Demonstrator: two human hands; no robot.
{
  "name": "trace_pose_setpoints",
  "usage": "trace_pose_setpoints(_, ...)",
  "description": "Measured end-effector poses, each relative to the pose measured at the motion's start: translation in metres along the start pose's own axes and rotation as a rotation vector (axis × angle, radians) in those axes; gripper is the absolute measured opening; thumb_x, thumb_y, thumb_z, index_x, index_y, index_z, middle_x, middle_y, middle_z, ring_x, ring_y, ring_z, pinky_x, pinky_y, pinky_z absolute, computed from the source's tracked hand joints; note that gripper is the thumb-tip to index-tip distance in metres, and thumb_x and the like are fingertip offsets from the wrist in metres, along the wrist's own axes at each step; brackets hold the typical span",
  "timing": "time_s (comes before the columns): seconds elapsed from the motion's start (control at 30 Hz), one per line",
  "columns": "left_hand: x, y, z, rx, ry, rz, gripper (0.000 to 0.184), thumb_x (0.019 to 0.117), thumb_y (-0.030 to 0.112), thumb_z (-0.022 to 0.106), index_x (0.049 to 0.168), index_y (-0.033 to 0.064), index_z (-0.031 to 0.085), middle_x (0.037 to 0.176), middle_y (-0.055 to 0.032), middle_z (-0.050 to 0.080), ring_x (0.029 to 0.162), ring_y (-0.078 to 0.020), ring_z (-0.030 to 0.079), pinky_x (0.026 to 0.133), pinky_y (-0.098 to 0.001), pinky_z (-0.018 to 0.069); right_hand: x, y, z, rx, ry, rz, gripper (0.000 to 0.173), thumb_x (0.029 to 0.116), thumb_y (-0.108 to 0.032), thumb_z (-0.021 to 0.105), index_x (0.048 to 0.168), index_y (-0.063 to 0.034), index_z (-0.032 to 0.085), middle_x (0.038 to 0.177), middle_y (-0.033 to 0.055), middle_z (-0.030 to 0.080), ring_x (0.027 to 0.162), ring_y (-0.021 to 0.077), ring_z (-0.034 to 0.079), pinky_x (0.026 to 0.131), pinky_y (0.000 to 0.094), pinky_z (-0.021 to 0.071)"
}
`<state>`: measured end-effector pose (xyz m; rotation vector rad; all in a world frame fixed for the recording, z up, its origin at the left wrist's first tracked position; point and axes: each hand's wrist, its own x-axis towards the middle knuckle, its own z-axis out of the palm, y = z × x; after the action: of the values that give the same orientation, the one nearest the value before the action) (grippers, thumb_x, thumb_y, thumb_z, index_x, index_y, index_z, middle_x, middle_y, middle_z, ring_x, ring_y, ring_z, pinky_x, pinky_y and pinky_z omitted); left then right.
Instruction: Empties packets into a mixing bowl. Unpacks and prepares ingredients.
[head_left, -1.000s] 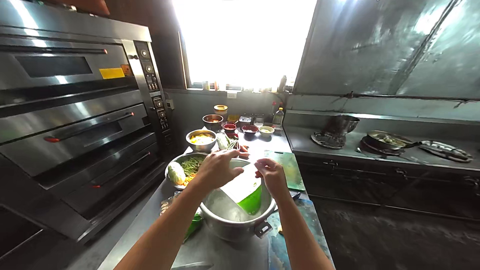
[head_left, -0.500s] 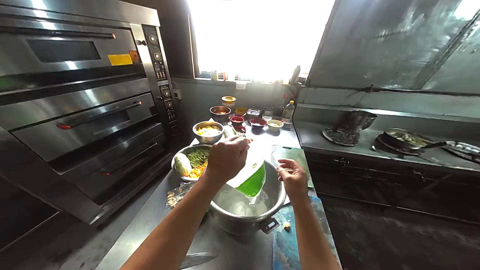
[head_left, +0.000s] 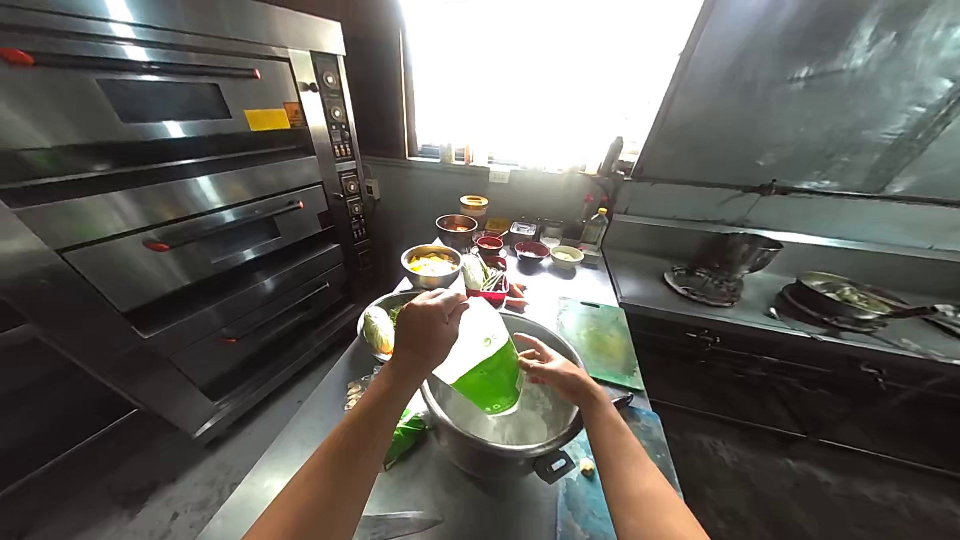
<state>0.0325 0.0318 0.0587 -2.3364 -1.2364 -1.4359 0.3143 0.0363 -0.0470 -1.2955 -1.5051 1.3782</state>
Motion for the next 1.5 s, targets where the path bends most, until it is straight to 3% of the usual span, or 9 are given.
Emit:
trace_pose_setpoints(0.1,-0.008,-0.006,-0.007,-0.005,0.042,-0.035,0.014,0.0998,0.016,0.067,0.102,0.0078,0.079,0.100,-0.0072,0.077,0.093,-0.0213,0.074,0.085,-0.0438,0.0606,0.009,-0.001,0.009,-0.156,-0.119,-0.035,0.044,0.0924,-0.010,0.072,0.135,-0.0090,0.061,0.105,0.0105,0.067,0.088,0.0181,0.062,0.078,0.0377,0.0530)
trace_pose_setpoints(0.2,-0.018,-0.007,-0.020,0.000,0.072,-0.071,0.016,0.1005,0.018,0.067,0.103,0.0087,0.079,0.105,-0.0057,0.077,0.098,-0.0199,0.073,0.089,-0.0420,0.0593,0.022,-0.009,0.010,-0.451,-0.122,-0.104,0.015,0.0925,-0.013,0.074,0.103,-0.0032,0.073,0.100,0.0118,0.069,0.090,0.0209,0.065,0.082,0.0434,0.0542)
trace_pose_setpoints(0.3,-0.038,-0.001,-0.048,0.007,0.117,-0.116,0.018,0.1013,0.022,0.065,0.106,0.0094,0.078,0.107,-0.0043,0.077,0.101,-0.0169,0.072,0.092,-0.0398,0.0594,0.012,-0.043,0.009,-0.621,0.127,-0.142,0.017,0.0943,-0.020,0.074,0.107,-0.0097,0.075,0.108,0.0115,0.071,0.100,0.0248,0.068,0.092,0.0496,0.0552)
trace_pose_setpoints(0.43,-0.106,0.002,-0.061,-0.043,0.090,-0.195,0.021,0.0995,0.022,0.063,0.105,0.0075,0.077,0.104,-0.0048,0.075,0.096,-0.0150,0.071,0.087,-0.0389,0.0608,-0.011,-0.049,0.020,-0.765,0.422,-0.445,0.010,0.0951,-0.016,0.073,0.102,-0.0083,0.075,0.096,0.0100,0.073,0.088,0.0242,0.071,0.081,0.0495,0.0603)
trace_pose_setpoints(0.73,-0.212,0.014,-0.033,-0.265,-0.188,-0.234,0.016,0.0969,0.026,0.066,0.100,0.0166,0.079,0.104,0.0054,0.077,0.097,-0.0077,0.070,0.088,-0.0309,0.0589,-0.007,-0.014,0.022,-0.968,0.246,-0.405,0.003,0.0915,-0.009,0.073,0.093,-0.0108,0.076,0.087,0.0052,0.074,0.082,0.0216,0.072,0.078,0.0496,0.0602)
trace_pose_setpoints(1.0,-0.169,0.000,-0.063,-0.530,-0.397,-0.261,0.030,0.0946,0.041,0.071,0.111,0.0166,0.078,0.104,0.0030,0.075,0.096,-0.0079,0.068,0.087,-0.0311,0.0579,-0.024,-0.041,0.017,-0.613,0.543,-0.565,0.014,0.0936,-0.001,0.068,0.104,-0.0080,0.074,0.108,0.0046,0.075,0.099,0.0156,0.073,0.088,0.0418,0.0622)
trace_pose_setpoints(1.13,-0.165,0.016,-0.056,-0.408,-0.546,-0.053,0.017,0.0992,0.025,0.064,0.100,0.0157,0.078,0.104,0.0003,0.077,0.101,-0.0172,0.070,0.093,-0.0406,0.0560,-0.037,-0.011,0.019,-0.609,0.621,-0.254,0.014,0.0939,-0.007,0.066,0.101,-0.0116,0.077,0.092,0.0054,0.076,0.084,0.0214,0.071,0.079,0.0538,0.0576)
trace_pose_setpoints(1.37,-0.114,0.037,-0.039,-0.315,-0.291,-0.133,0.019,0.1018,0.025,0.062,0.101,0.0158,0.079,0.090,0.0023,0.075,0.085,-0.0117,0.071,0.080,-0.0358,0.0601,-0.081,0.002,0.017,-0.942,0.718,-0.118,0.007,0.0927,-0.013,0.073,0.090,-0.0067,0.070,0.072,0.0118,0.066,0.067,0.0305,0.066,0.064,0.0567,0.0541)
trace_pose_setpoints(1.5,-0.071,0.054,-0.039,-0.329,-0.132,-0.019,0.015,0.1007,0.022,0.064,0.099,0.0160,0.078,0.087,0.0049,0.074,0.081,-0.0091,0.069,0.076,-0.0318,0.0590,-0.102,-0.009,0.005,-0.983,0.567,0.031,0.022,0.0874,-0.022,0.082,0.092,-0.0053,0.068,0.078,0.0146,0.068,0.077,0.0338,0.068,0.072,0.0595,0.0548)
